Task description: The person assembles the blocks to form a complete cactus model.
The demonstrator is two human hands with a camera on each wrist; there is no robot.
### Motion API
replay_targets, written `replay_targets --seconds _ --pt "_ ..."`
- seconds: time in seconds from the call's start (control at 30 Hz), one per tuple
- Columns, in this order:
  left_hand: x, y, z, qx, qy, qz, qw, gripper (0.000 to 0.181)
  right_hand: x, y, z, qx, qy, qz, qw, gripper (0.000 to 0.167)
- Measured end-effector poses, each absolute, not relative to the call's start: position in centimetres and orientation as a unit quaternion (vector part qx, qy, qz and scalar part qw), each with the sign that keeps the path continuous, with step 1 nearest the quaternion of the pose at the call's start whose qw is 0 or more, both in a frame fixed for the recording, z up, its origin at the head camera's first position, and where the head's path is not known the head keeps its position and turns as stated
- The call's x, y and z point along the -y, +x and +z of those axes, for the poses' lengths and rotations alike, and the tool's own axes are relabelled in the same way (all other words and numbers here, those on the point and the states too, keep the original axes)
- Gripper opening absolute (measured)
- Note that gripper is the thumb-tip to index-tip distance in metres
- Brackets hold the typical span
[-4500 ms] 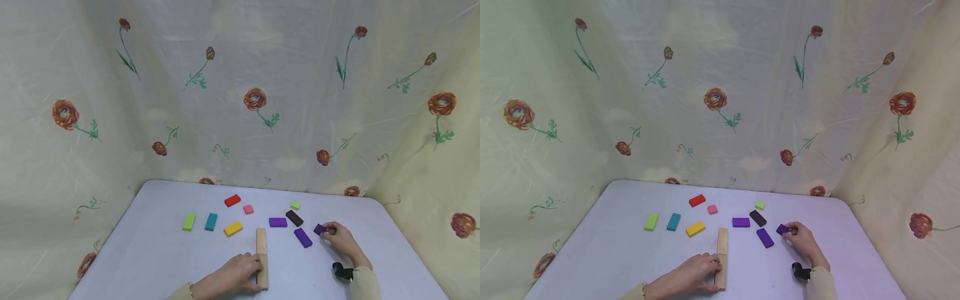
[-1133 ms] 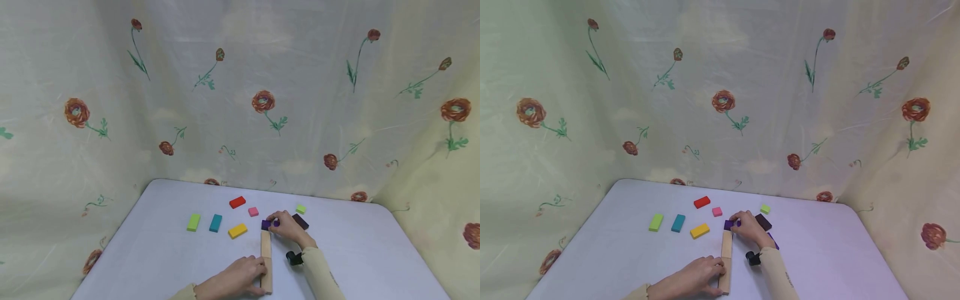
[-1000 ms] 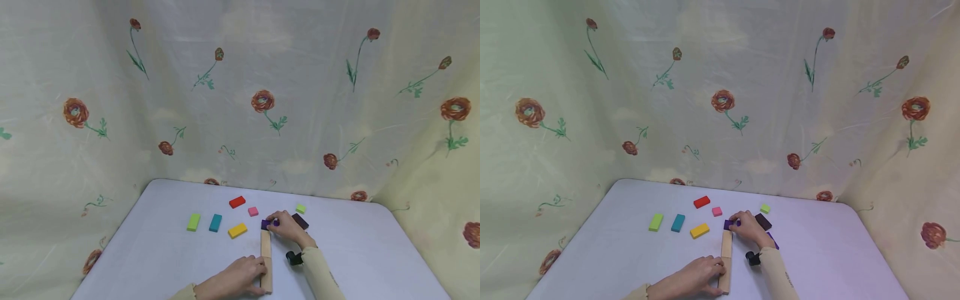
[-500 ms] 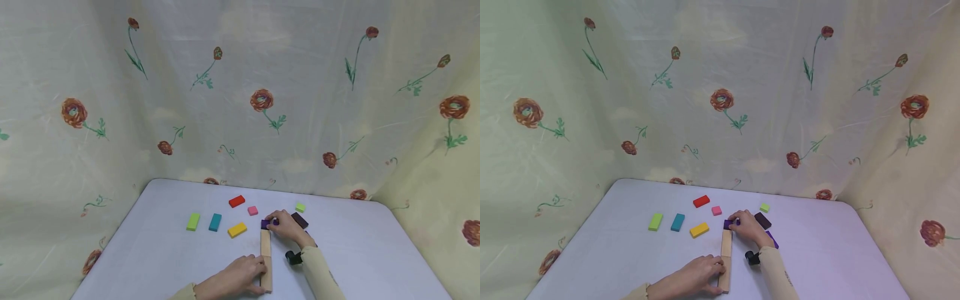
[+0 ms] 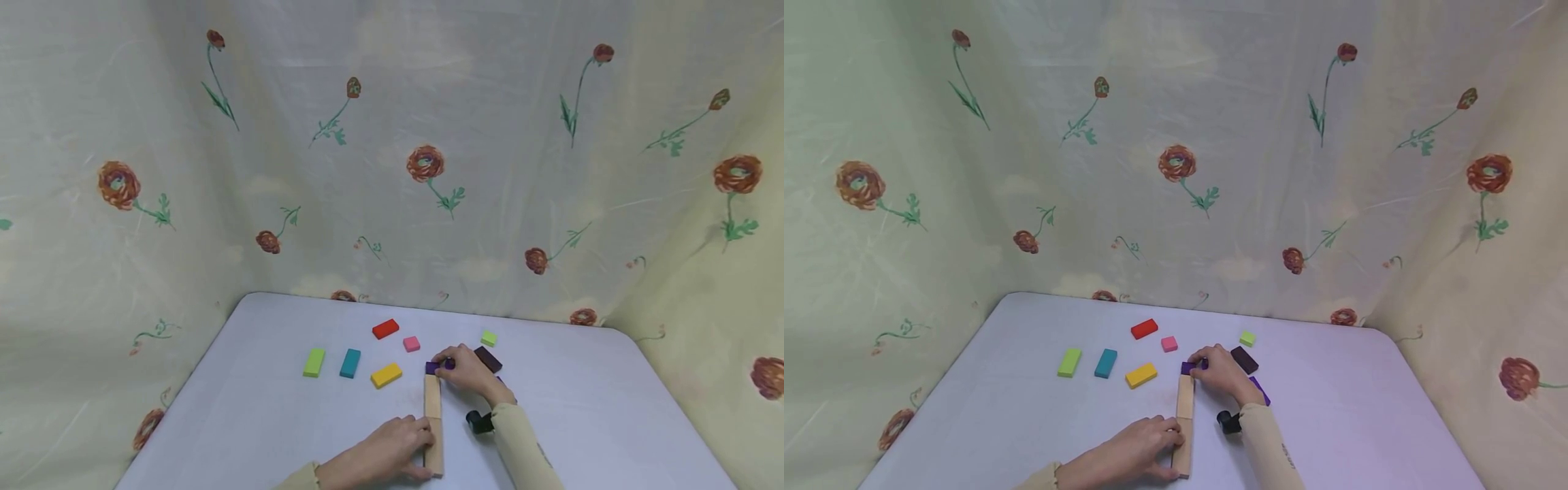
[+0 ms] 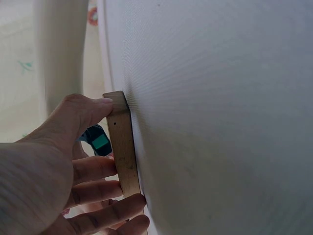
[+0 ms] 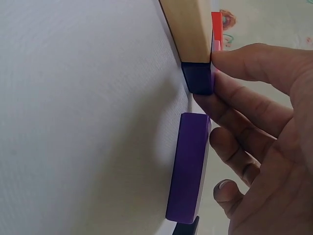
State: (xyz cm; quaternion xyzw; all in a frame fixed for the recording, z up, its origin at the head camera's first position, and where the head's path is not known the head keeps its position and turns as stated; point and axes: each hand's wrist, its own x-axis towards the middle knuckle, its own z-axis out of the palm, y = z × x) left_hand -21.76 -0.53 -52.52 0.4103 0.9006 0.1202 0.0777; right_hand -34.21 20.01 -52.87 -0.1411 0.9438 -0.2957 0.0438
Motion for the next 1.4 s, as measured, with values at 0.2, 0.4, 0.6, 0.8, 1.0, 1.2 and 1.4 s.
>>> replay_targets --seconds 0.2,0.4,0.6,0.8,1.0,1.2,1.4 --pt "0.4 -21.8 -52.5 -0.9 0.41 0.123 0.083 0.044 -20.1 -34.1 -53.0 -0.946 -0.135 -0.292 0.046 0.02" --pt "0.3 -21.7 -52.3 -0.901 0.408 0.118 0.09 0.043 -20.2 -33.9 -53.1 -0.945 -0.129 -0.297 0.055 0.021" --pt "0.2 -21.6 -52.2 -0.901 0.404 0.121 0.098 0.044 -20.6 -33.7 -52.9 -0.939 -0.15 -0.308 0.035 0.023" --pt "0.1 -21.6 -52.2 -0.902 0.404 0.122 0.089 0.044 -21.5 -32.9 -52.2 -0.938 -0.15 -0.313 -0.017 0.024" --pt "0.2 -21.5 -52.1 -0.902 0.405 0.123 0.086 0.043 -23.0 -31.6 -50.7 -0.933 -0.138 -0.331 -0.024 0.028" --pt "0.2 -21.6 -52.0 -0.904 0.398 0.123 0.09 0.043 -25.1 -30.5 -49.1 -0.936 -0.122 -0.327 -0.035 0.03" --pt "0.2 -21.4 -52.1 -0.908 0.39 0.119 0.091 0.044 -27.4 -29.8 -48.4 -0.943 -0.116 -0.308 -0.055 0.034"
